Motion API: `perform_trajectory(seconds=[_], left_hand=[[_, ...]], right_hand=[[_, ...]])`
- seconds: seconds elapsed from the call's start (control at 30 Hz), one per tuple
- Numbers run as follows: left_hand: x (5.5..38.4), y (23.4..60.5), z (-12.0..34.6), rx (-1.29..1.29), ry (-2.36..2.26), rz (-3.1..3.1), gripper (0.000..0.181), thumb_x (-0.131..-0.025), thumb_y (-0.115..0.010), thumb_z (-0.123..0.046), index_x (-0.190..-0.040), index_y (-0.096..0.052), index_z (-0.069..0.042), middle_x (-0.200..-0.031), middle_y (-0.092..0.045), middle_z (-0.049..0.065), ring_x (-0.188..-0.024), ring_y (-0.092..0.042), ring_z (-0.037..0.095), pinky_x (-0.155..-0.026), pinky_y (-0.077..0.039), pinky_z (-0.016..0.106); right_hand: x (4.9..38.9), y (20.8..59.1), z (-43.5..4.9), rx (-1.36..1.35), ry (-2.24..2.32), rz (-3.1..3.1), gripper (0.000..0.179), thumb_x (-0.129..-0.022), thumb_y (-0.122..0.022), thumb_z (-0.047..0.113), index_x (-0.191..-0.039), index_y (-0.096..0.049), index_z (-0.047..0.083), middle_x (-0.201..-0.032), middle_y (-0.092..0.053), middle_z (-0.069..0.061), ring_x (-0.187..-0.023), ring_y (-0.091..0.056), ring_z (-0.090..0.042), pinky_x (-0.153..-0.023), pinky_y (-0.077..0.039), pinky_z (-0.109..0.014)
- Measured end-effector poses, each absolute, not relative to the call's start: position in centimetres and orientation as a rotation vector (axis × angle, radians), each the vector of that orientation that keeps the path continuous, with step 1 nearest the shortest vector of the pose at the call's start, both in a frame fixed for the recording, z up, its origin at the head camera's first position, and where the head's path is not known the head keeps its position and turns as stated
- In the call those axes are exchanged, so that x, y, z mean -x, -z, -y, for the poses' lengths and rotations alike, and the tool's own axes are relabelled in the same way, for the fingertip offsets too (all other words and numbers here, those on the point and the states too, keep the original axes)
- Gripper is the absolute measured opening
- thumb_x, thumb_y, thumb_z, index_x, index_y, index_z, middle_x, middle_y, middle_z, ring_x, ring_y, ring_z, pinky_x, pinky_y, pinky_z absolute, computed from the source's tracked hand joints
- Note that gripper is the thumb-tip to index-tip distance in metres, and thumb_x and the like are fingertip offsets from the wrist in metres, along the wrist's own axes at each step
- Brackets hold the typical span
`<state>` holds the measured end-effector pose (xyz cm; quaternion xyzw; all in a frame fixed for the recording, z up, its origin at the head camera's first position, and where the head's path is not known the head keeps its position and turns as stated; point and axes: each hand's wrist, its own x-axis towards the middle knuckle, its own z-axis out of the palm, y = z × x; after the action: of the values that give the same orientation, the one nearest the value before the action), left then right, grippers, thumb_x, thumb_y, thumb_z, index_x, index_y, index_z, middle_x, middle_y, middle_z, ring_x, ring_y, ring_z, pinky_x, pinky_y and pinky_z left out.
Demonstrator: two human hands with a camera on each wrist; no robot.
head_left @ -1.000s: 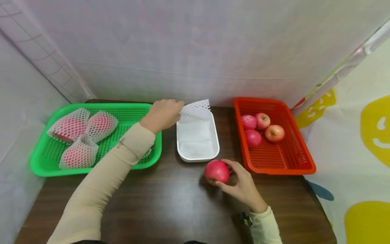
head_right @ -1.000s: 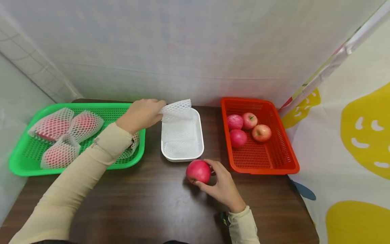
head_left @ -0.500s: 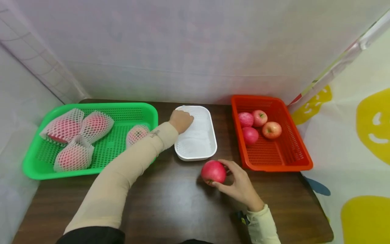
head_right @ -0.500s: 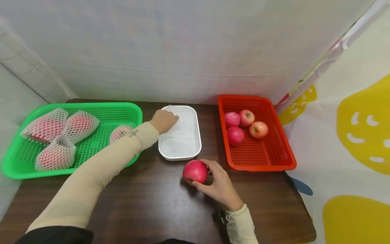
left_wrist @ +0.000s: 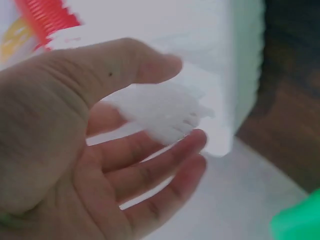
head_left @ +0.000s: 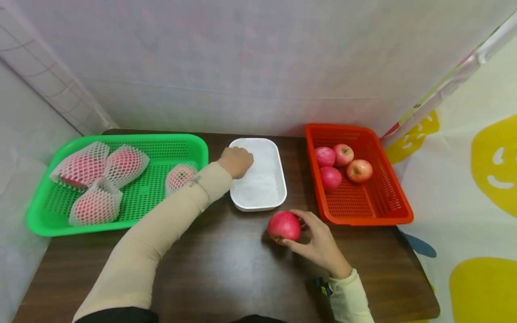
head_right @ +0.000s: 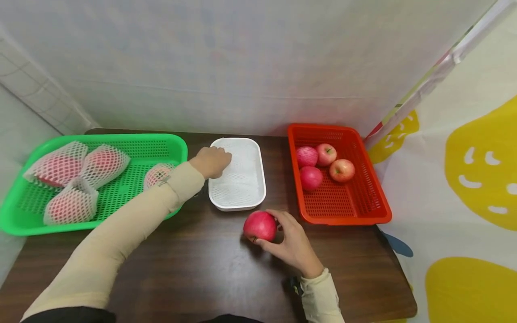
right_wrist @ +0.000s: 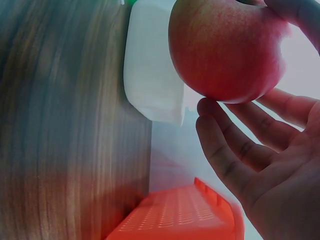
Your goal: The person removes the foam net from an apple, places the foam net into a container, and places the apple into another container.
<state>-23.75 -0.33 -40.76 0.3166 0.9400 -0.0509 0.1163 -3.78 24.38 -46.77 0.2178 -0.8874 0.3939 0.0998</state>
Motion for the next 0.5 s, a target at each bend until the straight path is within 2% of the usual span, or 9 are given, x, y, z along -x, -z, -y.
perform_trajectory(seconds=[0.2, 0.37, 0.5], left_hand=[[20.1, 36.9, 2.6, -0.895, -0.003, -2.843, 0.011, -0.091, -0.064, -0.006, -0.101, -0.066, -0.002, -0.096, -0.062, 0.017, -0.088, -0.061, 0.035, -0.069, -0.054, 0.048], [15.2, 36.1, 5.3, -0.946, -0.188, -2.903, 0.020, -0.086, -0.072, -0.013, -0.100, -0.062, -0.001, -0.090, -0.059, 0.014, -0.081, -0.059, 0.034, -0.067, -0.052, 0.046], [11.0, 37.0, 6.8, -0.992, -0.293, -2.913, 0.030, -0.087, -0.076, -0.019, -0.109, -0.064, -0.002, -0.092, -0.061, 0.012, -0.081, -0.061, 0.030, -0.067, -0.053, 0.043]], right_hand=[[3.9, 46.6, -24.4, -0.640, -1.154, 2.621, 0.070, -0.069, -0.092, 0.024, -0.130, -0.061, 0.008, -0.110, -0.064, 0.002, -0.092, -0.063, -0.014, -0.069, -0.058, -0.040], [3.9, 46.4, -24.5, -0.631, -1.152, 2.642, 0.071, -0.069, -0.092, 0.026, -0.130, -0.061, 0.008, -0.111, -0.064, 0.002, -0.095, -0.062, -0.013, -0.071, -0.058, -0.037], [3.8, 46.3, -24.6, -0.623, -1.150, 2.657, 0.071, -0.071, -0.092, 0.029, -0.131, -0.061, 0.009, -0.111, -0.064, 0.001, -0.095, -0.062, -0.014, -0.071, -0.058, -0.039]])
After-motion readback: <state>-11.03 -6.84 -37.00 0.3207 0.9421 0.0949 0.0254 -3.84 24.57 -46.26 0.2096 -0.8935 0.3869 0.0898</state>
